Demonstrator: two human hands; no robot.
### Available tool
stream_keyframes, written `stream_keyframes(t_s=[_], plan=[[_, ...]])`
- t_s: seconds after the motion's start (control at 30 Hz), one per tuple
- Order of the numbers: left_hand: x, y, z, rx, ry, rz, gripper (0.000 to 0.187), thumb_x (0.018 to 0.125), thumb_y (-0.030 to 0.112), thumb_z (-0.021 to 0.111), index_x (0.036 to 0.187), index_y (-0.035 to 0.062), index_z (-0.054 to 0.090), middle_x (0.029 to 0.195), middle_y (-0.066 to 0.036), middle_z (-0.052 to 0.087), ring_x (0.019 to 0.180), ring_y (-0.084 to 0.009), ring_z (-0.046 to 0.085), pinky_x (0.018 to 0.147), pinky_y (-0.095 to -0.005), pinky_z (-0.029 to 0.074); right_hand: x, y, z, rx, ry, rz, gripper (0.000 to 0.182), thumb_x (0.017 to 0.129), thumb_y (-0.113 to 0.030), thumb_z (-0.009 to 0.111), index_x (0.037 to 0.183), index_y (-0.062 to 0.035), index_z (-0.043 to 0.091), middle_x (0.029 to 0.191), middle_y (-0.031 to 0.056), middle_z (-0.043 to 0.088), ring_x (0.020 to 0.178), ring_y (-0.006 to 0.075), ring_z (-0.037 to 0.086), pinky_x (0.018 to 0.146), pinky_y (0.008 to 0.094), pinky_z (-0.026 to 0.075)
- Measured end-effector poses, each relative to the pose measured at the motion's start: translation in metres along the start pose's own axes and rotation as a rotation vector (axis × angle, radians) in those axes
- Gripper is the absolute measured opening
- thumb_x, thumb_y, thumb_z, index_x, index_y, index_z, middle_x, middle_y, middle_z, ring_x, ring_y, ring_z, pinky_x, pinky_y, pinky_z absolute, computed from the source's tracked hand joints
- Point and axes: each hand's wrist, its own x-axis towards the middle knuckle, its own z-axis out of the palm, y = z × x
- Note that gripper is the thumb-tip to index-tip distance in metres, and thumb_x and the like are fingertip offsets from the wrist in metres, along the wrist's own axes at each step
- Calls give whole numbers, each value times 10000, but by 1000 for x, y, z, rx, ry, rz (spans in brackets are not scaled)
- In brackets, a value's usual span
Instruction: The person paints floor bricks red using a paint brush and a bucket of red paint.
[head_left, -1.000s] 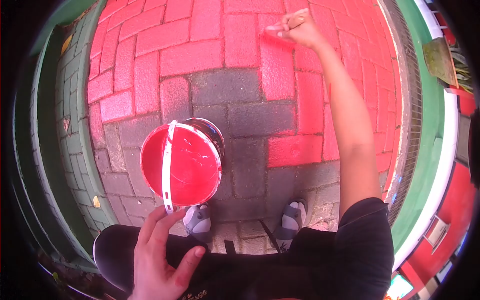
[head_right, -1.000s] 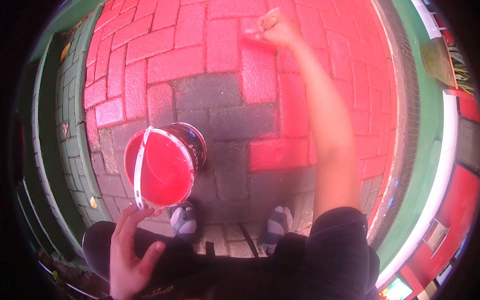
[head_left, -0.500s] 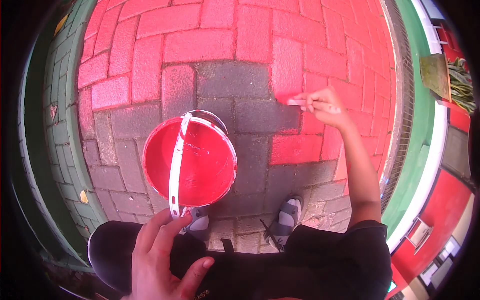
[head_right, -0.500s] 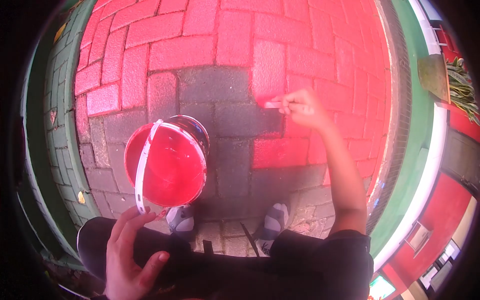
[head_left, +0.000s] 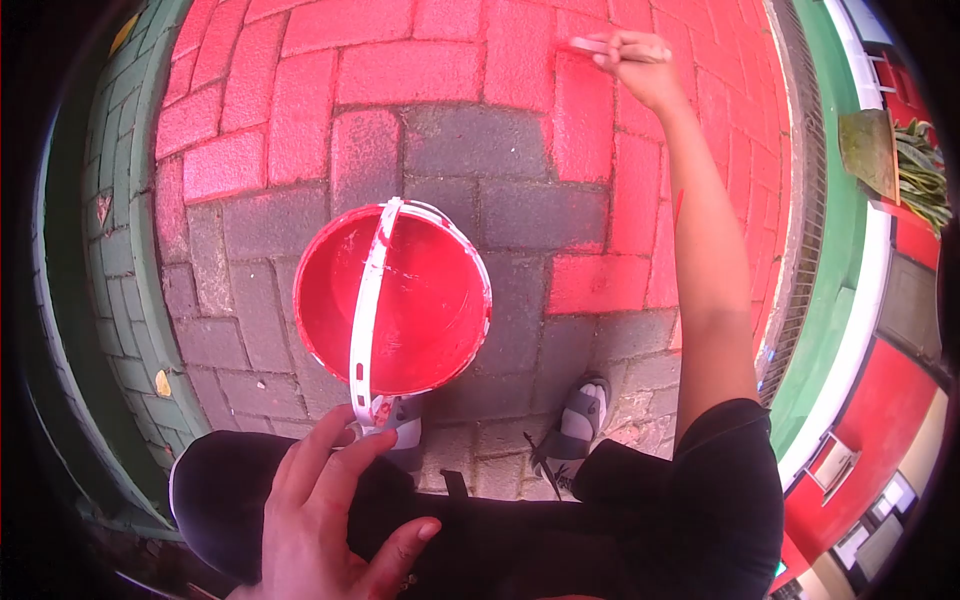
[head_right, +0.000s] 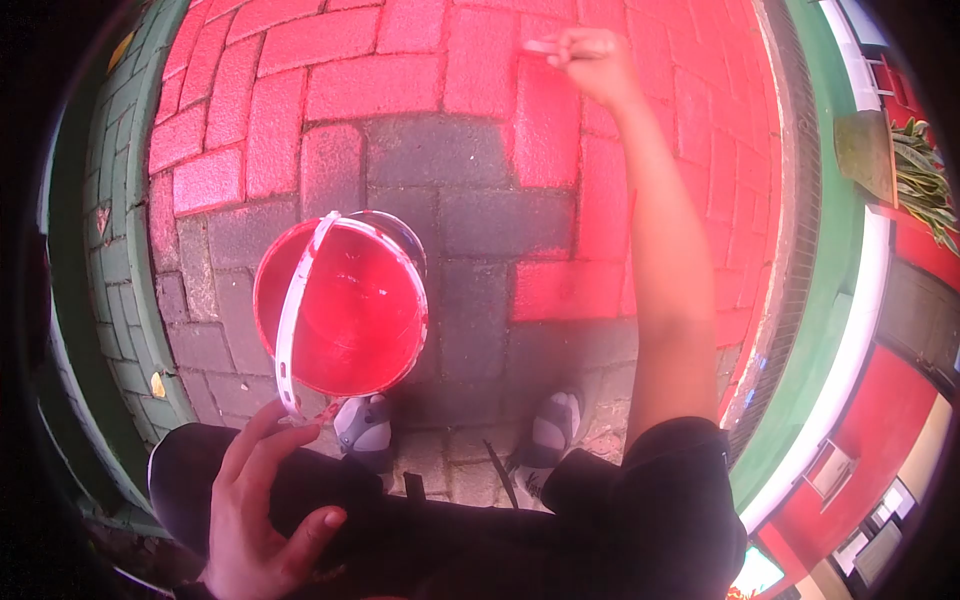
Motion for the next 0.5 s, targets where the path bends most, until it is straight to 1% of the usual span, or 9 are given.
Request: stream_keyframes(t_s=[0.03,0.07,0.13,0.2,0.27,0.3,0.37,0.4,0.5], plan=[[0,-1,-1,-17,-11,0,494,826,183,735,1262,34,558,1321,-221,531,1218,-417,522,997,-438,425,-10,-8,-3,-29,117,49,294,805,146,597,588,-10,474,894,76,725,1026,188,689,778,239,551],[-1,-3,-2,-34,-26,-1,491,830,187,732,1263,35,558,1327,-218,529,1222,-413,520,998,-439,424,-22,-4,-1,-30,117,53,294,805,146,597,588,-10,474,894,76,725,1026,188,689,778,239,551],[-2,-4,-3,-33,-42,-4,488,834,195,727,1264,35,557,1332,-216,527,1227,-410,518,1003,-439,420,-57,21,11,109,41,32,293,833,149,556,592,-1,485,1034,120,719,1101,201,653,858,253,531],[-3,-8,1,-32,-52,-8,486,839,203,722,1265,36,557,1338,-213,525,1232,-407,516,1007,-440,417,-104,31,25,532,-15,268,284,845,149,522,598,13,484,1107,158,692,1152,223,623,914,282,516],[-5,-13,10,32,-36,-45,575,778,321,733,1217,-5,557,1320,-231,517,1183,-392,542,1013,-436,404,-152,29,30,538,-98,274,238,817,144,500,627,13,444,1226,236,618,1246,305,553,937,327,513],[-5,-12,12,38,-47,-37,575,778,321,733,1217,-5,557,1320,-231,517,1183,-392,542,1013,-436,404,-172,23,31,538,-86,282,238,817,144,500,627,13,444,1226,236,618,1246,305,553,937,327,513],[-5,-10,15,72,-58,-24,592,768,329,742,1219,-5,554,1334,-240,508,1196,-402,538,1011,-438,409,-199,8,35,434,-164,387,255,775,213,428,615,15,433,1166,225,647,1229,292,569,912,325,528],[-5,-9,17,80,-64,-13,592,768,329,742,1219,-5,554,1334,-240,508,1196,-402,538,1011,-438,409,-205,1,33,433,-150,390,255,775,213,428,615,15,433,1166,225,647,1229,292,569,912,325,528],[-8,-3,21,74,-53,10,597,752,304,752,1219,-10,552,1331,-244,512,1202,-404,538,1012,-433,408,-200,-23,20,378,-206,333,254,766,222,439,607,25,426,1081,208,690,1158,275,619,870,322,549]])
